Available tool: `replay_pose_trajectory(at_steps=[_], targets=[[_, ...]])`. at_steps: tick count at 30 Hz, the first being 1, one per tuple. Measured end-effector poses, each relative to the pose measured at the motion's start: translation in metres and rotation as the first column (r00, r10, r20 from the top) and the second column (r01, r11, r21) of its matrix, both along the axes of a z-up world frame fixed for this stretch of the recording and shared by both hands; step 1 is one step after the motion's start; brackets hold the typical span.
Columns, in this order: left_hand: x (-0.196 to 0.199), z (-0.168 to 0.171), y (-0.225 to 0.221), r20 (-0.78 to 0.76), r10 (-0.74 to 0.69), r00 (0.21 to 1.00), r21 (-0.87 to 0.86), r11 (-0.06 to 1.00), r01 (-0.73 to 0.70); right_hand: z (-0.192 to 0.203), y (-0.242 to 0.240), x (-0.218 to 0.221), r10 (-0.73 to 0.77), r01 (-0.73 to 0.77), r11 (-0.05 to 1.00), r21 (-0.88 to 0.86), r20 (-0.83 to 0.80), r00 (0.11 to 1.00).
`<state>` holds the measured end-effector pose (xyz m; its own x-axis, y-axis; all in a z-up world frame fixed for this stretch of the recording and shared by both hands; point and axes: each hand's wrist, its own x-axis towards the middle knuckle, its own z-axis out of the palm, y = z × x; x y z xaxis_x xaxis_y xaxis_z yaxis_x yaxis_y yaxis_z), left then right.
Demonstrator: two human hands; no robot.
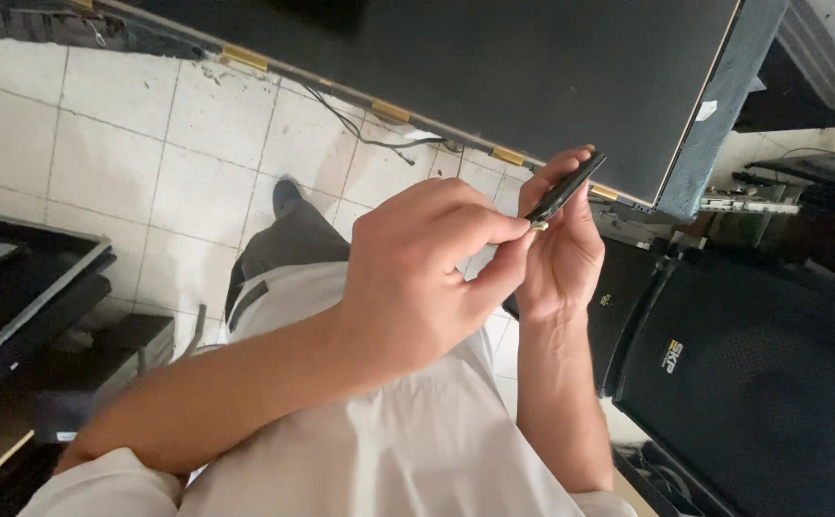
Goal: Assembling a metal bracket by inserting and tightening small screws using a screwdriver.
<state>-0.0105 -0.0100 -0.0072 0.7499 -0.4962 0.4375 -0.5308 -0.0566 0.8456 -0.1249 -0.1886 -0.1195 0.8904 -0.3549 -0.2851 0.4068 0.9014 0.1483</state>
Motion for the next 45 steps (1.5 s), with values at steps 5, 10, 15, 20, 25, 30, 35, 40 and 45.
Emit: replay_pose_trajectory(at_steps=[5, 10, 15, 20, 25, 30, 35, 40, 45], targets=[[-0.005, -0.005, -0.003, 0.074, 0.058, 0.996, 0.038, 0.997, -0.061, -0.008, -0.002, -0.005, -0.007, 0.007, 1.000, 0.016, 0.027, 1.000], [-0.009, -0.013, -0.008, 0.100, 0.094, 0.991, 0.045, 0.994, -0.099, -0.025, -0.008, -0.015, -0.001, 0.005, 0.999, -0.053, 0.080, 0.997], [0.006, -0.012, -0.007, 0.246, -0.140, 0.959, -0.099, 0.981, 0.169, -0.032, -0.017, -0.020, 0.093, -0.126, 0.943, -0.309, -0.121, 0.988], [0.036, -0.014, 0.002, 0.376, -0.262, 0.889, -0.049, 0.952, 0.301, 0.018, -0.020, 0.002, -0.207, -0.191, -0.089, -0.977, -0.170, 0.964], [0.045, -0.014, 0.014, 0.391, -0.428, 0.815, 0.020, 0.889, 0.457, 0.042, -0.008, 0.000, -0.187, -0.237, -0.532, -0.813, -0.160, 0.969], [0.046, -0.002, 0.028, 0.490, -0.168, 0.855, -0.013, 0.980, 0.199, 0.042, 0.008, 0.011, -0.364, -0.199, -0.545, -0.814, 0.016, 0.931], [0.029, -0.011, 0.027, 0.374, -0.255, 0.892, 0.039, 0.965, 0.259, 0.041, 0.011, 0.016, -0.379, -0.208, -0.590, -0.780, 0.040, 0.925], [0.017, -0.015, 0.029, 0.307, -0.262, 0.915, 0.122, 0.964, 0.235, 0.044, 0.017, 0.017, -0.390, -0.239, -0.599, -0.764, 0.018, 0.921], [0.013, -0.010, 0.024, 0.290, -0.182, 0.940, -0.010, 0.981, 0.193, 0.037, 0.022, 0.011, -0.402, -0.243, -0.553, -0.797, -0.001, 0.916]])
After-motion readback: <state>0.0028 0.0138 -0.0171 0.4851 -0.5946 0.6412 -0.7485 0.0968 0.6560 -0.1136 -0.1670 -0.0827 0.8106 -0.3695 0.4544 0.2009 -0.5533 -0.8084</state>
